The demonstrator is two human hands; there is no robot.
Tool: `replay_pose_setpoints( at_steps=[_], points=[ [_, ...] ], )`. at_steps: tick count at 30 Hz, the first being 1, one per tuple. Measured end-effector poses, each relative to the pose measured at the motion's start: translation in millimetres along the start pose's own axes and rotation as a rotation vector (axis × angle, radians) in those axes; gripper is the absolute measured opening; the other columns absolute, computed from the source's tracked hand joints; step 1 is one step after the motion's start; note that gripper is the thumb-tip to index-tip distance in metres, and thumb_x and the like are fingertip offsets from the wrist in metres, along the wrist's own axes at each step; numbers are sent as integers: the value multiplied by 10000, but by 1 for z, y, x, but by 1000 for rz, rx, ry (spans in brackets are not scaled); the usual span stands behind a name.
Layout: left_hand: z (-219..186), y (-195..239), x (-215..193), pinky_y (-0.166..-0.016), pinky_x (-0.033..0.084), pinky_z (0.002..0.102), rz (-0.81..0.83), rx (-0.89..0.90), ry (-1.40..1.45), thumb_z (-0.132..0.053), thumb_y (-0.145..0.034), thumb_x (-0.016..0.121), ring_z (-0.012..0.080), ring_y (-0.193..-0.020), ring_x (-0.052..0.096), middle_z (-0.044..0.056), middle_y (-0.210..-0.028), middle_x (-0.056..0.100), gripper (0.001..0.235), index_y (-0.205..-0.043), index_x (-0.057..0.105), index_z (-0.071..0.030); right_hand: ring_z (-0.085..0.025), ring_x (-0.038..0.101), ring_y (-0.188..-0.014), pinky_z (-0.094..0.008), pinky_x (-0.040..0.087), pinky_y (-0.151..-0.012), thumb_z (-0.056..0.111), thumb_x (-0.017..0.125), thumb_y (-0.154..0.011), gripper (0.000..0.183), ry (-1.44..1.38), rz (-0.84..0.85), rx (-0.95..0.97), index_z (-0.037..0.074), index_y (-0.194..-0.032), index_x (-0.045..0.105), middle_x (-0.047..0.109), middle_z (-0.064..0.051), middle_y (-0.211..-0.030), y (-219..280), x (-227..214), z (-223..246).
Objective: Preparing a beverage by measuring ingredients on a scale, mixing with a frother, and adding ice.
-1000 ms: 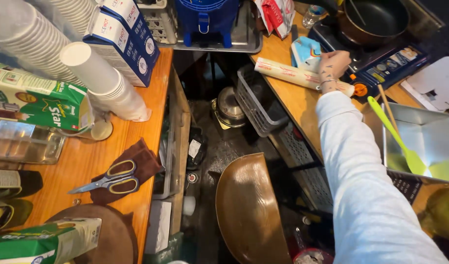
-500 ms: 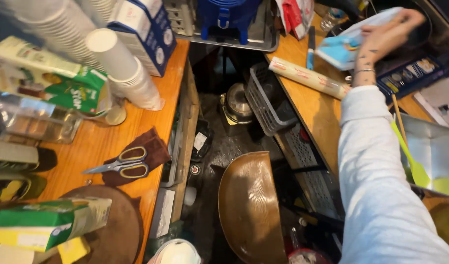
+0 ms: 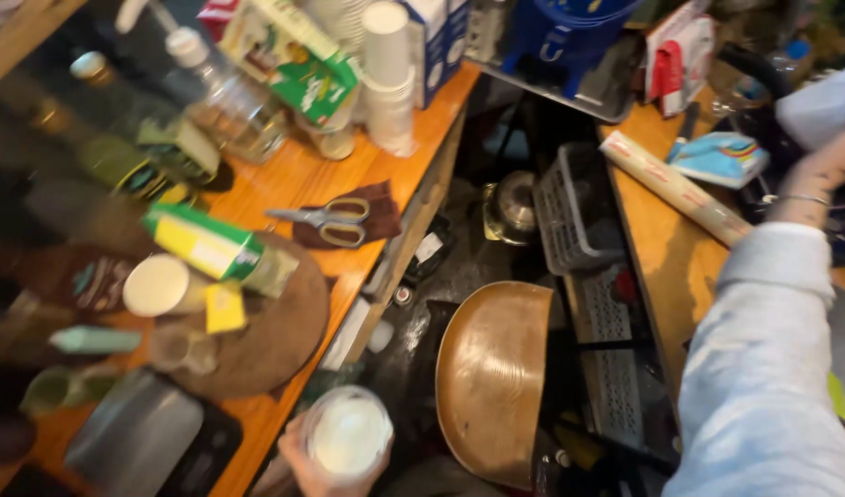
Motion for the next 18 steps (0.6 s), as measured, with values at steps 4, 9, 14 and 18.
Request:
replay_pose_setpoints(
  at_steps=[4,9,14,18],
  points=[
    [-35,-49,17,-992,456,330,-117,-106,-77,-150,-372,962,244,-1113,553,113,-1223,475,978,-1216,481,-43,-14,742,-955,-187,635,-949,437,745,-776,452,-34,335,462,211,-1167,752,755,115,-1016,217,49,240],
    [-55,-34,-14,-1000,419,322,81,-150,42,-237,-418,923,232,-1127,527,91,-1206,461,950,-1219,439,-70,-46,507,-579,-199,385,-582,129,666,-848,119,183,939,539,145,-740,620,569,32,-634,477,19,343],
    [-54,-3,-60,-1031,340,382,194,-123,323,-113,-292,978,218,-1040,546,138,-1106,556,996,-1146,471,-30,-104,423,-386,-222,384,-394,117,829,-804,259,54,1256,733,39,-662,627,477,-50,-455,610,9,429],
    [-65,14,-112,-969,423,427,220,-158,258,-203,-317,979,288,-999,606,174,-1059,606,988,-1147,467,-52,-30,546,-656,-176,453,-588,123,785,-821,127,-161,1729,696,12,-791,729,660,-9,-720,655,18,524]
  ],
)
Point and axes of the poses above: each hand's wrist, its own y-axis away from the middle knuckle, its own x-axis out of the palm, z = x × y, the point moved 1 cm from there along -y, towards the middle knuckle
